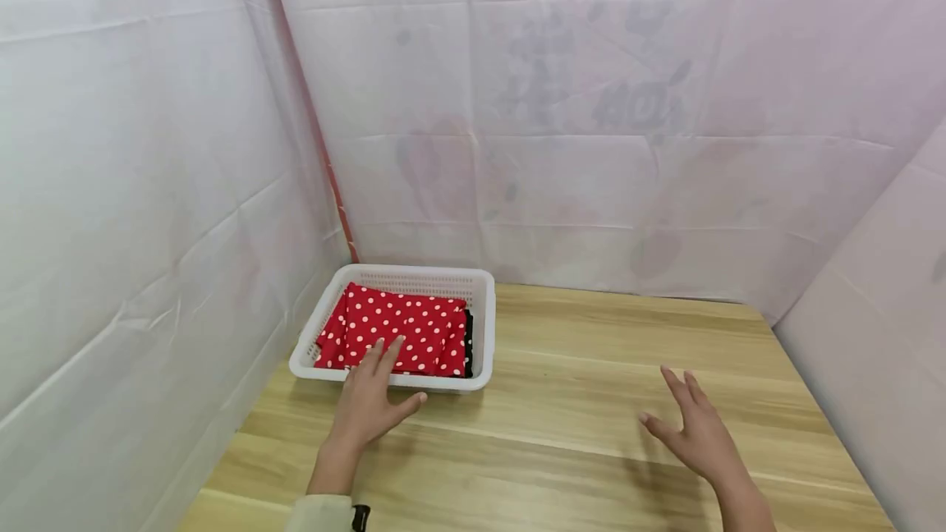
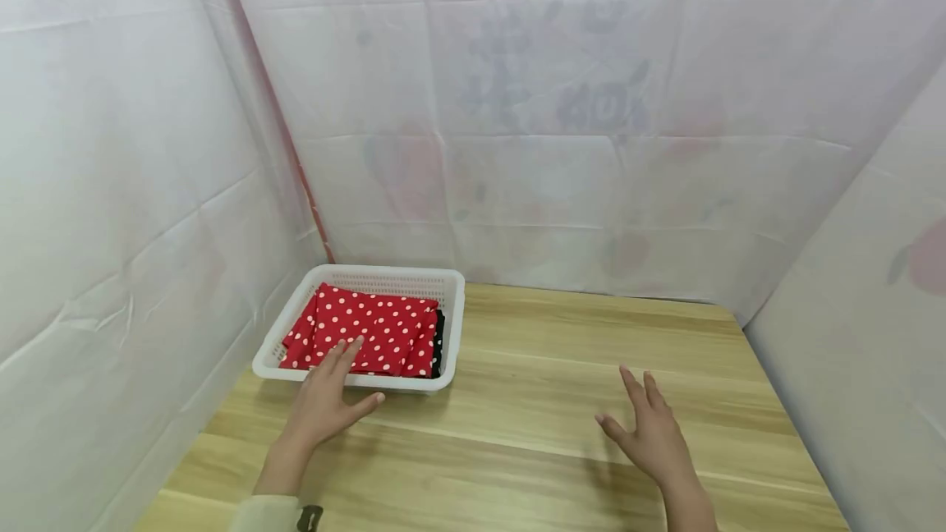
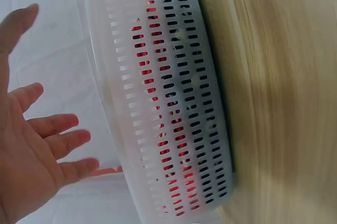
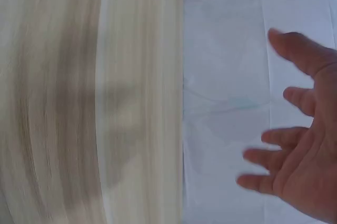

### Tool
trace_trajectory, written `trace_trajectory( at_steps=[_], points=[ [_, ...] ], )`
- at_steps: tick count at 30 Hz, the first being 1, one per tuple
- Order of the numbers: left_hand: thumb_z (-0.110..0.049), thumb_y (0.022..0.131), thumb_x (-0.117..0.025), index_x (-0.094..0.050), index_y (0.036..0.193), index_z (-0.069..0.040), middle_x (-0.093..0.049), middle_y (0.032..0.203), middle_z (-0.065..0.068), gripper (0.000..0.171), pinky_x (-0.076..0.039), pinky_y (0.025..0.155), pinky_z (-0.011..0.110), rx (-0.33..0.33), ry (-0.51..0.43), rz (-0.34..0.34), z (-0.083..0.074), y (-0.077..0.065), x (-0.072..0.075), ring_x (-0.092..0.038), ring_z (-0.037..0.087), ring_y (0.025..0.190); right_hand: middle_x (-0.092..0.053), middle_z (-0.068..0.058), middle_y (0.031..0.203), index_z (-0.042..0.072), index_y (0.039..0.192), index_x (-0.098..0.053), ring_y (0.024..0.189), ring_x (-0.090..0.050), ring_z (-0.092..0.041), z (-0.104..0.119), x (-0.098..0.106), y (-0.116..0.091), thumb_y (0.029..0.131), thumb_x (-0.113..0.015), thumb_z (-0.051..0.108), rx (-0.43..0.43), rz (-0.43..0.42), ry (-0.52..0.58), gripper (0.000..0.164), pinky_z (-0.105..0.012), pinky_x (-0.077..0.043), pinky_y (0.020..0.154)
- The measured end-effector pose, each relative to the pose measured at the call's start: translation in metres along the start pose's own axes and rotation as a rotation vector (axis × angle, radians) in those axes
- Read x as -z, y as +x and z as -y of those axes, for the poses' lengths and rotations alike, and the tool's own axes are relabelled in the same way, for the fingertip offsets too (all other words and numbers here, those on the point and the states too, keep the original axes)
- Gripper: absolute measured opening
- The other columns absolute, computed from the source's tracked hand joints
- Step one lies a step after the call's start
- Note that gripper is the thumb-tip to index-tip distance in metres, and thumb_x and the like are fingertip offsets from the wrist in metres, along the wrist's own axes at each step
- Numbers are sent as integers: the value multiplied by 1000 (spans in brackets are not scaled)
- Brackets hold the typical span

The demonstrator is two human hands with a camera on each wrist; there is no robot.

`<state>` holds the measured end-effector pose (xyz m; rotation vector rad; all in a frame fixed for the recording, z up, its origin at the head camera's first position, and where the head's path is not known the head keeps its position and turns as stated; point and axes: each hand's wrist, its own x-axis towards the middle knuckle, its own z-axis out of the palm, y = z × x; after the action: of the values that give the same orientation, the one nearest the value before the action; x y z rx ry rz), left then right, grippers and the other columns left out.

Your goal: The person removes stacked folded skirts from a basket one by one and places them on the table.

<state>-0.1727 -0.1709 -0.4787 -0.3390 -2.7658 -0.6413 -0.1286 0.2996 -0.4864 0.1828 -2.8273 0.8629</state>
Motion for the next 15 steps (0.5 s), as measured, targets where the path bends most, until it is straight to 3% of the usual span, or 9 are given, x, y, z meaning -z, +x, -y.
trace_trajectory(
  at_steps=[7,12,14,15],
  points=[
    [-44,71,-78,-35,144,-18,-37,143,12,88,-33,95,59,69,-272,-6,-3,-2,-3,-33,33,130,-39,-29,136,3,143,-33,111,-47,-49,0,-1,0,85,-69,24,-27,-14,239,71,-64,-39,82],
    [-34,72,-80,-48,137,-17,-47,136,7,74,-37,95,53,15,-457,-114,1,-4,-9,-42,29,124,-44,-25,132,3,141,-38,107,-55,-13,-3,-12,1,87,-67,19,-40,-17,432,64,-28,-48,83],
    [-29,72,-81,-52,133,-17,-51,132,5,69,-40,93,52,-24,-513,-168,2,-5,-11,-46,27,120,-46,-25,130,2,139,-39,104,-53,-3,-4,-16,2,86,-67,16,-30,-25,488,62,-17,-45,79],
    [-26,72,-81,-53,132,-18,-53,130,5,66,-41,91,52,-38,-534,-192,2,-5,-12,-48,27,119,-46,-25,130,1,139,-39,104,-54,-5,-3,-18,2,86,-67,15,-26,-28,516,61,-16,-45,78]
  ],
)
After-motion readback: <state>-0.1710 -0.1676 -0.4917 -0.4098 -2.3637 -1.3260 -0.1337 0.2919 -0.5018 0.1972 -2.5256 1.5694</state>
